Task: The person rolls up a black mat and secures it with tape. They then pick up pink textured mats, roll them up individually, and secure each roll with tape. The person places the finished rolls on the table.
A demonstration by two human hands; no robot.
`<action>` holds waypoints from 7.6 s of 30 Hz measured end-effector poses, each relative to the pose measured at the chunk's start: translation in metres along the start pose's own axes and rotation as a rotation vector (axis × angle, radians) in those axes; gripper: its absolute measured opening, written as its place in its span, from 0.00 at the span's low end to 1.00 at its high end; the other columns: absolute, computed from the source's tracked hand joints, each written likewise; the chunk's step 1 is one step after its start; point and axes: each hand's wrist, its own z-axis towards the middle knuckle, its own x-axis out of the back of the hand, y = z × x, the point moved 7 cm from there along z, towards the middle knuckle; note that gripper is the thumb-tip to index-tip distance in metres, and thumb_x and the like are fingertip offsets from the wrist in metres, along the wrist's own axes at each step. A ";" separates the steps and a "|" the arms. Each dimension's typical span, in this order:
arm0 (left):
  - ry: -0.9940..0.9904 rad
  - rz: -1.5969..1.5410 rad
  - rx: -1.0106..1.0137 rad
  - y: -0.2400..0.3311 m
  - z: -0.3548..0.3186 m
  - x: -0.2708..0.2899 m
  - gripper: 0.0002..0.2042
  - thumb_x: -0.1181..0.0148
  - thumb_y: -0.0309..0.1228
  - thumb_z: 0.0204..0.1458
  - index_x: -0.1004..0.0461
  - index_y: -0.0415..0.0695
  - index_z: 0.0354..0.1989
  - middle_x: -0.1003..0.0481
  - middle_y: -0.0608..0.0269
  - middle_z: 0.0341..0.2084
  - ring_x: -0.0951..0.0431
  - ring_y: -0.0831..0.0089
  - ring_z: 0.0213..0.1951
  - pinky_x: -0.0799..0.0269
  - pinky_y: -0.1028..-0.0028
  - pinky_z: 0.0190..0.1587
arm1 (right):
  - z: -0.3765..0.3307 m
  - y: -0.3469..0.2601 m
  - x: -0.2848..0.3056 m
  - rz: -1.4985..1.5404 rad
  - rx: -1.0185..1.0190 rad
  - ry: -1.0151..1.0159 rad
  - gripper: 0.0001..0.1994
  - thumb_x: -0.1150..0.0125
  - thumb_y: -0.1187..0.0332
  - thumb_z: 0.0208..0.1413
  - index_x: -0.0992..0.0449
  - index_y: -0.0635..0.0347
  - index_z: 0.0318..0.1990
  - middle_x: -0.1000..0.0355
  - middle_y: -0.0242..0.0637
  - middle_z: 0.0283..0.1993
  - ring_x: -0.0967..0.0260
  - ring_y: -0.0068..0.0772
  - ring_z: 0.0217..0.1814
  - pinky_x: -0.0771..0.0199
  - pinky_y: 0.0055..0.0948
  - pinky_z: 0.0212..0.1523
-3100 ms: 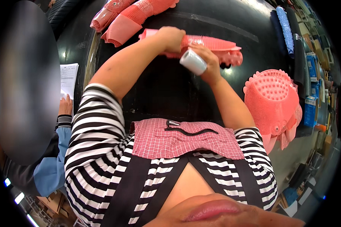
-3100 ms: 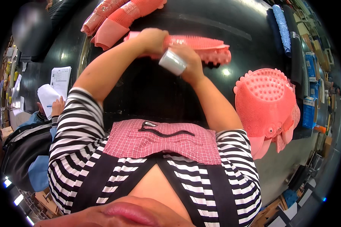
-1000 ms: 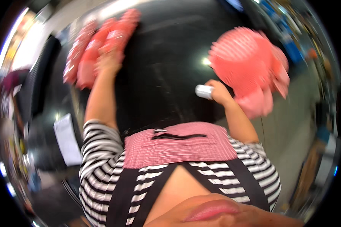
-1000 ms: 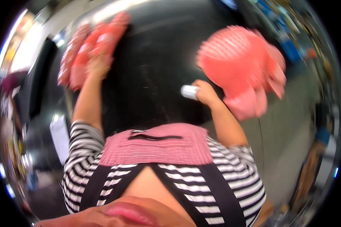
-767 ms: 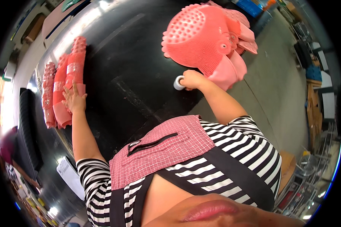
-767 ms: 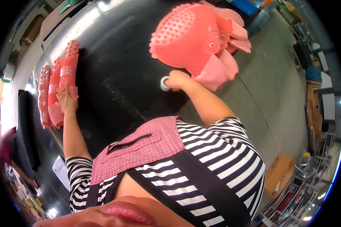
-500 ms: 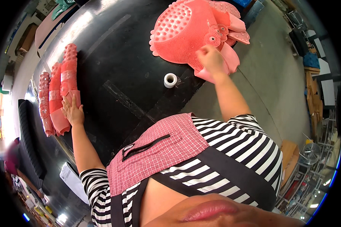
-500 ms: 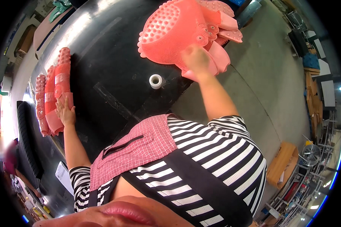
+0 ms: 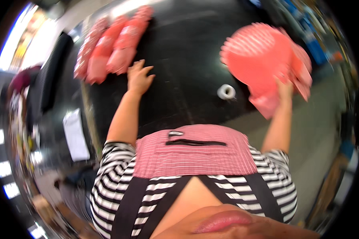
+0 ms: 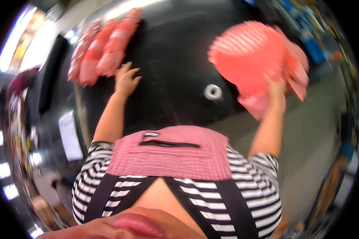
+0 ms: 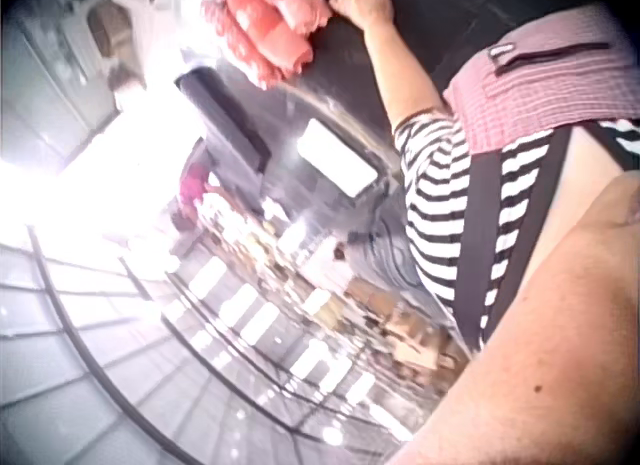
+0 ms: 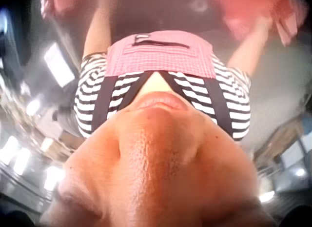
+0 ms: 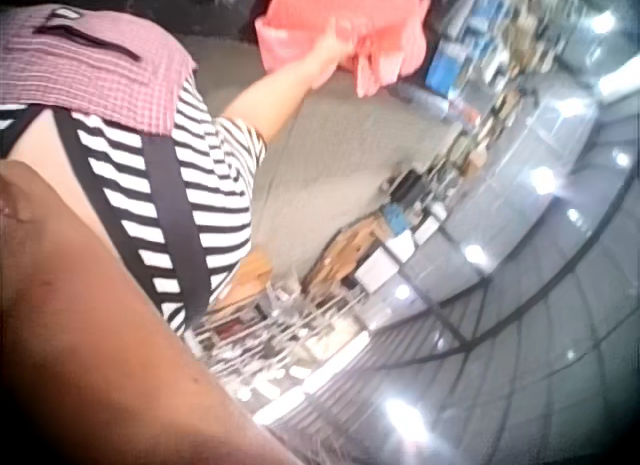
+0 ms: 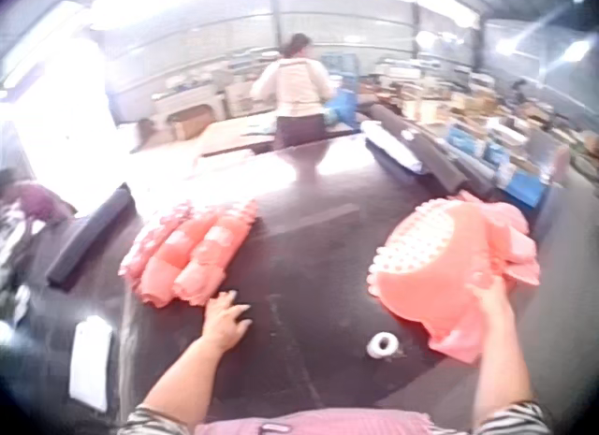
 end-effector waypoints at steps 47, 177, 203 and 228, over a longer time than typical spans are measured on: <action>-0.075 -0.107 0.605 -0.374 0.047 0.087 0.57 0.20 0.48 0.37 0.49 0.45 0.76 0.22 0.38 0.52 0.21 0.46 0.56 0.26 0.57 0.58 | -0.186 -0.490 -0.540 0.512 0.074 -0.737 0.61 0.18 0.52 0.43 0.58 0.74 0.73 0.36 0.62 0.68 0.33 0.53 0.69 0.33 0.39 0.68; -0.459 -0.446 0.317 -0.063 -0.106 0.005 0.21 0.31 0.44 0.54 0.21 0.48 0.53 0.17 0.59 0.36 0.17 0.61 0.40 0.24 0.63 0.44 | -0.282 -0.259 -0.243 0.024 1.259 -0.527 0.14 0.34 0.70 0.49 0.24 0.53 0.45 0.29 0.35 0.37 0.29 0.42 0.42 0.28 0.43 0.44; 0.229 0.054 -0.234 -0.006 -0.143 0.023 0.23 0.32 0.40 0.51 0.27 0.50 0.55 0.26 0.65 0.54 0.26 0.63 0.55 0.31 0.63 0.59 | -0.233 -0.271 -0.294 -0.161 0.574 -0.884 0.17 0.30 0.55 0.57 0.28 0.56 0.41 0.24 0.43 0.42 0.24 0.50 0.45 0.26 0.44 0.45; -0.621 -0.390 0.007 -0.063 -0.011 0.013 0.23 0.33 0.38 0.50 0.21 0.47 0.56 0.21 0.48 0.54 0.21 0.52 0.54 0.27 0.56 0.59 | -0.256 -0.299 -0.291 -0.191 1.055 -0.344 0.17 0.40 0.52 0.63 0.24 0.59 0.43 0.27 0.47 0.39 0.31 0.55 0.45 0.33 0.51 0.47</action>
